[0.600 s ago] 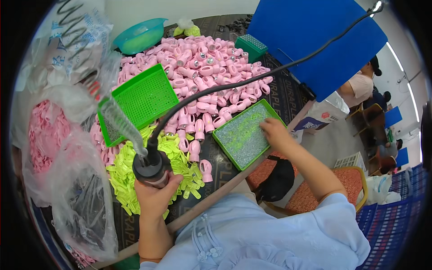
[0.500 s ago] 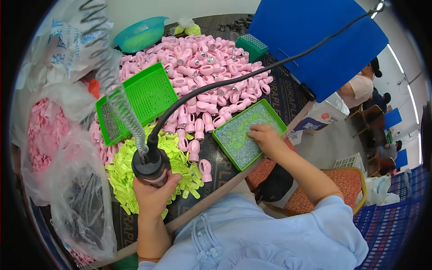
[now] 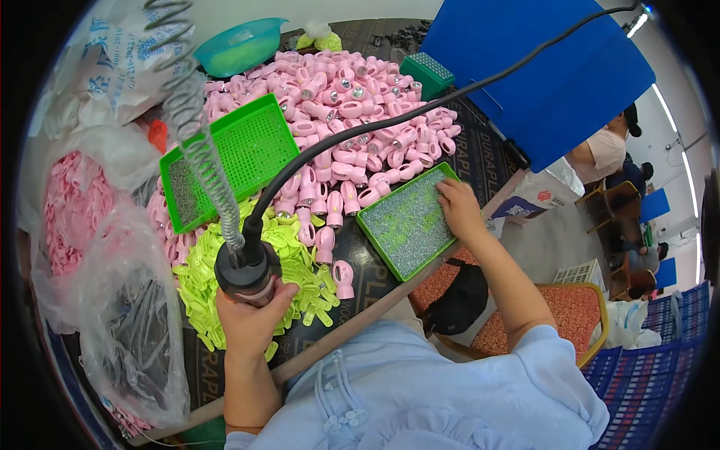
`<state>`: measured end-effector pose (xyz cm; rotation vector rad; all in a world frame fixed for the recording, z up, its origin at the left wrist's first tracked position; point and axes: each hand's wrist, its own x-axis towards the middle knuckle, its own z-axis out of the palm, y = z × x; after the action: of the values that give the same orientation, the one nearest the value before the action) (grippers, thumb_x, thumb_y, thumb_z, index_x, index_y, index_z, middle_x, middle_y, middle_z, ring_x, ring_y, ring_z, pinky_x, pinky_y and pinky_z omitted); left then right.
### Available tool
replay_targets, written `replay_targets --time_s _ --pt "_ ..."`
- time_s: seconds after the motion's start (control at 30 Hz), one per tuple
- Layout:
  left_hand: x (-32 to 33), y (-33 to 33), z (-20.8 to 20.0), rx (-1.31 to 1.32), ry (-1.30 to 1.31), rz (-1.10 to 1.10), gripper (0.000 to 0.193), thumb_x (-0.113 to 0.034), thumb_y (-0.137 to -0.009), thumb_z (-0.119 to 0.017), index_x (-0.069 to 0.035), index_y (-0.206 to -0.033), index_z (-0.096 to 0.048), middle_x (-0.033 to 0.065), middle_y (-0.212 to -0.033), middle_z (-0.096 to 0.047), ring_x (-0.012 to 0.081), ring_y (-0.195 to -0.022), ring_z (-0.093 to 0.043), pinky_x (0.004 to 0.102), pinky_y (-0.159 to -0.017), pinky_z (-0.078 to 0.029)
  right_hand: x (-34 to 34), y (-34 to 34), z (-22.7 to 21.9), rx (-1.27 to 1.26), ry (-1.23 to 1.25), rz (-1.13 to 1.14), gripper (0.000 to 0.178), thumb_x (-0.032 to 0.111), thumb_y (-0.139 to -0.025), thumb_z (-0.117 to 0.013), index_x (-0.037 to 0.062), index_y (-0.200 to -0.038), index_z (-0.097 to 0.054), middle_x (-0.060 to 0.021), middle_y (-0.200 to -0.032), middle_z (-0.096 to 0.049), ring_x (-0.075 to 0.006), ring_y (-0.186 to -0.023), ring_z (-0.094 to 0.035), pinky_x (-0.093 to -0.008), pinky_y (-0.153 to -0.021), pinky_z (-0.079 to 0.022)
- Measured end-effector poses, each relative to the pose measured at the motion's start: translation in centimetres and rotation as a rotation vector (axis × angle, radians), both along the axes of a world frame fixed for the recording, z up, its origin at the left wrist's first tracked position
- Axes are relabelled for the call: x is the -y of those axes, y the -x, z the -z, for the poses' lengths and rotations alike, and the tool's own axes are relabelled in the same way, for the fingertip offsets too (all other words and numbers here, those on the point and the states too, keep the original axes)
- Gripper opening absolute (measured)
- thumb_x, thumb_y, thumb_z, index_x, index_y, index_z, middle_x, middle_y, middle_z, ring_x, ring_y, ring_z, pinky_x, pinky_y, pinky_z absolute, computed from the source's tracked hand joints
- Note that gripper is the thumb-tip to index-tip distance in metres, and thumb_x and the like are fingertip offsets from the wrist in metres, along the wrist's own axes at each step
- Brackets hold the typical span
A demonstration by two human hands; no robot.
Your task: Assembling toy doll shoes by inserting small metal pins or eyelets and using an electric screwdriver tool.
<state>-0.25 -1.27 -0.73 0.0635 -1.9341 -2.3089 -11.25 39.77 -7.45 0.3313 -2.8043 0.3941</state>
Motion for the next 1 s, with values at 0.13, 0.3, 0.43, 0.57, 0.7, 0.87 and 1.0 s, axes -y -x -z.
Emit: replay_targets --time_s 0.13,0.3,0.43,0.57,0.7,0.87,1.0 --pt "0.4 0.0 0.5 0.008 0.013 -0.003 0.040 0.007 -0.071 -0.083 0.000 -0.106 -0.064 0.0011 -0.086 -0.065 0.0084 -0.074 -0.061 0.0245 -0.067 -0.050 4.1 -1.2 0.2 0.065 0.020 -0.147 0.038 0.008 -0.088 -0.063 0.0006 -0.125 -0.060 -0.0229 -0.134 -0.055 -0.0416 -0.123 -0.051 -0.0478 -0.104 -0.043" --pt "0.4 -0.1 0.1 0.019 0.004 -0.020 0.040 0.007 -0.071 -0.083 0.000 -0.106 -0.064 0.0017 -0.086 -0.065 0.0089 -0.074 -0.062 0.0245 -0.067 -0.051 5.9 -6.3 -4.3 0.294 -0.108 -0.377 0.048 0.023 -0.093 -0.064 0.0001 -0.133 -0.054 -0.0227 -0.143 -0.049 -0.0403 -0.134 -0.045 -0.0502 -0.110 -0.037" --pt "0.2 0.2 0.0 0.033 0.020 -0.028 0.039 0.013 -0.073 -0.075 -0.001 -0.104 -0.056 0.0058 -0.085 -0.060 0.0121 -0.072 -0.058 0.0249 -0.064 -0.045 1.8 -5.0 -3.1 0.203 -0.228 -0.059 0.065 0.039 -0.091 -0.066 -0.0046 -0.136 -0.050 -0.0267 -0.144 -0.046 -0.0432 -0.134 -0.043 -0.0505 -0.110 -0.036" --pt "-0.4 0.2 -0.5 0.016 -0.009 -0.033 0.039 0.012 -0.073 -0.075 -0.001 -0.104 -0.056 0.0058 -0.085 -0.060 0.0121 -0.072 -0.058 0.0257 -0.065 -0.046 4.0 -3.3 -3.1 0.293 -0.177 -0.027 0.075 0.046 -0.093 -0.062 -0.0060 -0.143 -0.042 -0.0297 -0.151 -0.037 -0.0450 -0.142 -0.034 -0.0504 -0.113 -0.033" --pt "0.1 0.1 -0.1 0.049 0.007 -0.031 0.039 0.012 -0.073 -0.075 -0.001 -0.104 -0.056 0.0054 -0.084 -0.060 0.0121 -0.073 -0.058 0.0259 -0.065 -0.046 5.5 -7.1 -4.2 0.392 -0.208 -0.286 0.082 0.054 -0.093 -0.060 -0.0050 -0.146 -0.039 -0.0284 -0.156 -0.032 -0.0432 -0.146 -0.029 -0.0516 -0.117 -0.028" --pt "-0.2 0.2 0.0 0.004 -0.015 -0.093 0.036 0.010 -0.073 -0.075 -0.002 -0.102 -0.056 0.0046 -0.083 -0.060 0.0114 -0.072 -0.057 0.0253 -0.066 -0.045 2.6 -7.3 -6.2 0.562 -0.453 -0.017 0.088 0.065 -0.092 -0.052 -0.0045 -0.145 -0.041 -0.0271 -0.152 -0.039 -0.0403 -0.144 -0.034 -0.0550 -0.117 -0.023" --pt "0.2 0.2 -0.1 0.007 0.004 -0.034 0.034 0.011 -0.074 -0.074 -0.002 -0.101 -0.057 0.0043 -0.083 -0.060 0.0110 -0.072 -0.057 0.0249 -0.066 -0.045 3.0 -3.1 -3.8 0.408 -0.315 0.092 0.090 0.064 -0.093 -0.053 -0.0072 -0.146 -0.039 -0.0335 -0.152 -0.035 -0.0448 -0.143 -0.033 -0.0527 -0.117 -0.025"
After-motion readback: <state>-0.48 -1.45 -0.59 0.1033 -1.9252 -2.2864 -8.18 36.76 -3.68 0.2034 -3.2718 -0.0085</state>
